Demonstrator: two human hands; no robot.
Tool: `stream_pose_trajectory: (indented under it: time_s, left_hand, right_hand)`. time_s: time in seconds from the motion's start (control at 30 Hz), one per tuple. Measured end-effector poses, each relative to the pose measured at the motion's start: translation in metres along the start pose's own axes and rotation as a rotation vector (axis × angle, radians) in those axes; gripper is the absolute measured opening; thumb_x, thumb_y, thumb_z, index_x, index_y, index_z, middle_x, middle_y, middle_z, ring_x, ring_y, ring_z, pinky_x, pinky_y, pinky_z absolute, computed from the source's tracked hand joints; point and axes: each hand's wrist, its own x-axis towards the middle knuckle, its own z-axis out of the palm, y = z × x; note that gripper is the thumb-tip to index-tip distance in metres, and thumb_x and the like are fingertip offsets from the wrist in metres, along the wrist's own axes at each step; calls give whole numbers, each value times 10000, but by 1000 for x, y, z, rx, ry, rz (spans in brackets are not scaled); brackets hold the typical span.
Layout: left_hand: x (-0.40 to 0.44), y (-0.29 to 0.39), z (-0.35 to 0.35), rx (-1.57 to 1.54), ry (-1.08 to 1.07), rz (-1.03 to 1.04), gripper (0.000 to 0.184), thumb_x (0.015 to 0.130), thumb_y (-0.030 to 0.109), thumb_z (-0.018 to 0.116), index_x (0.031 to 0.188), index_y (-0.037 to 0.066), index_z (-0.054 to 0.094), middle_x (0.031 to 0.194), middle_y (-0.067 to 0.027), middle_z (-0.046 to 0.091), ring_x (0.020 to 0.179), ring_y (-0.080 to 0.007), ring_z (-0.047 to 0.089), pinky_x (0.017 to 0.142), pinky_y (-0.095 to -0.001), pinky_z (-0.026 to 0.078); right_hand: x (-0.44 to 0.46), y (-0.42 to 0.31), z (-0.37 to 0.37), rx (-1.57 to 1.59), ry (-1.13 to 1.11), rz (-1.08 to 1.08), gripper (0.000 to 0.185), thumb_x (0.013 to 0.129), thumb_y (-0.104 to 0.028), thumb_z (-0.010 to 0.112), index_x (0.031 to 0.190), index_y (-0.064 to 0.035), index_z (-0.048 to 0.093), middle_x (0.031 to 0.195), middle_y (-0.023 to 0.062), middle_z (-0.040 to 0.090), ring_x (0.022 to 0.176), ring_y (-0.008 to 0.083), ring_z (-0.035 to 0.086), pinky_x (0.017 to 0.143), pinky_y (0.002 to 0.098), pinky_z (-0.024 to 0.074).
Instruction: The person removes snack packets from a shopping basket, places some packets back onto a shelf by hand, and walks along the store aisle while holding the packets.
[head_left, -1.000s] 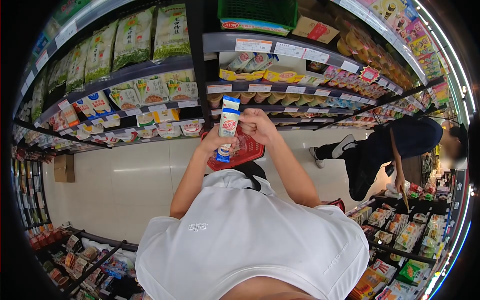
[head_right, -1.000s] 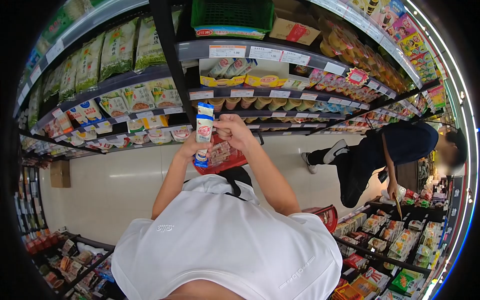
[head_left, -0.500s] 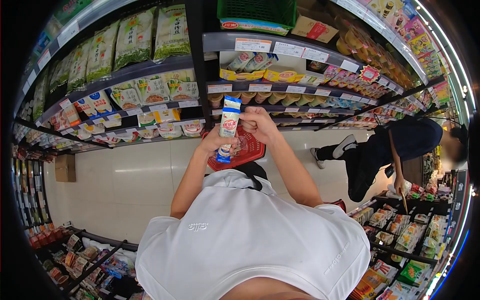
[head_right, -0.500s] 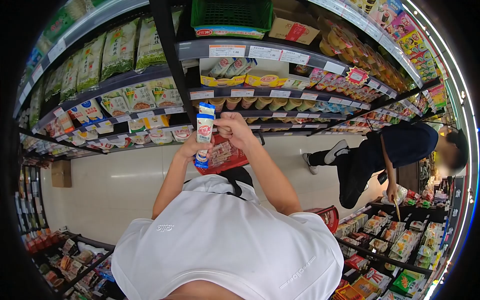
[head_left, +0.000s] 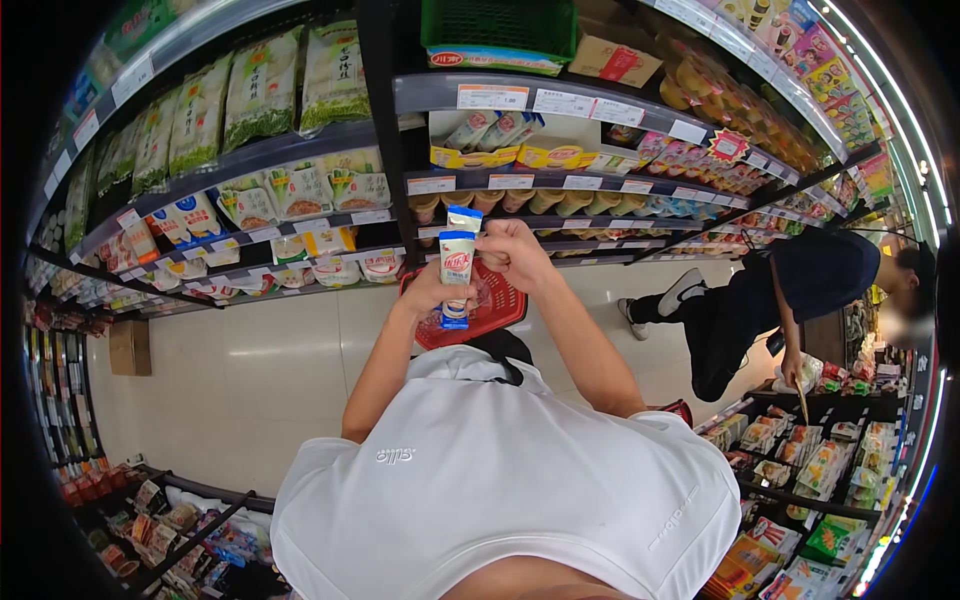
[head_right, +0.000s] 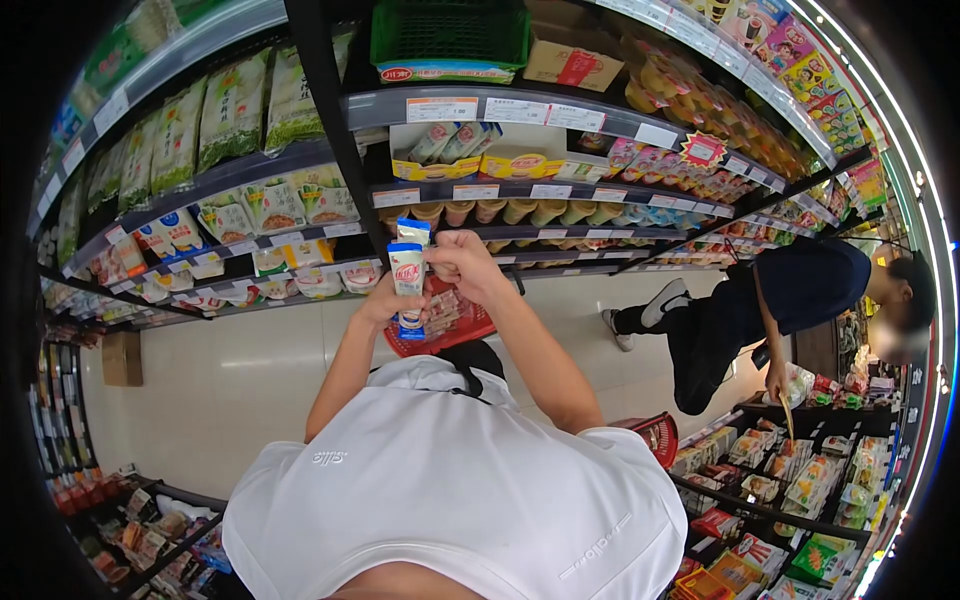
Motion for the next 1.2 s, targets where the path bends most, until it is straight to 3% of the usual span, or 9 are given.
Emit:
stream_pose_trajectory:
  time_s: [0.2,0.4,0.47,0.5,0.57,0.67,0.9,1.07,1.2]
  left_hand:
    - [-1,0,8,-20,8,52,322,713,65,760,972,6,578,796,-76,640,664,-177,646,602,-300,537]
    - [3,-6,0,8,74,120,313,726,47,747,974,5,561,785,-91,639,638,-179,643,596,-306,546]
    - [4,-8,-1,3,92,147,305,731,48,745,966,4,556,774,-94,636,632,-179,642,592,-308,548]
    - [3,-5,1,-8,126,140,289,736,49,742,952,3,554,762,-95,634,631,-178,641,588,-310,549]
    - [2,-4,3,-25,164,132,275,741,49,739,937,3,553,750,-96,632,630,-176,641,584,-311,549]
    - [2,-4,2,-66,149,135,259,748,50,734,927,4,552,741,-94,630,626,-175,642,577,-314,550]
    - [2,-4,2,-55,171,143,240,761,53,726,920,6,552,743,-94,631,624,-183,644,568,-316,551]
    - [1,-6,-1,-72,156,147,243,764,49,727,923,2,550,745,-94,626,627,-187,646,571,-320,555]
    - [1,-8,-4,-79,161,146,248,762,53,731,924,2,550,746,-96,626,629,-188,646,573,-322,556]
  right_hand:
    - [-5,-6,1,-27,-45,-24,457,822,24,612,600,-169,263,515,-69,276,432,47,223,426,238,158]
    - [-8,-7,1,-6,-25,-45,376,895,-75,560,610,-148,325,522,-67,285,447,46,240,430,233,178]
    - [-8,-9,3,46,-3,-150,277,917,-143,556,665,-84,455,535,-62,333,458,40,277,432,223,198]
    - [-9,-11,5,45,-3,-149,277,917,-143,556,665,-84,455,535,-62,333,458,40,277,432,223,198]
    - [-11,-14,10,-56,131,-211,152,933,-135,513,845,-18,554,552,-41,362,485,58,307,451,214,223]
    - [-7,-5,-8,-254,124,-289,166,916,-128,542,931,27,600,564,-30,405,493,54,326,455,209,236]
    - [-12,-2,-5,-374,214,-382,128,844,-32,563,770,38,641,560,-48,447,487,22,326,444,212,218]
    - [-12,1,-7,-433,313,-412,149,778,14,513,646,25,582,536,-46,441,479,20,337,437,216,225]
    - [-11,4,-5,-504,328,-445,248,846,-57,544,607,7,528,533,-49,437,485,23,344,438,221,243]
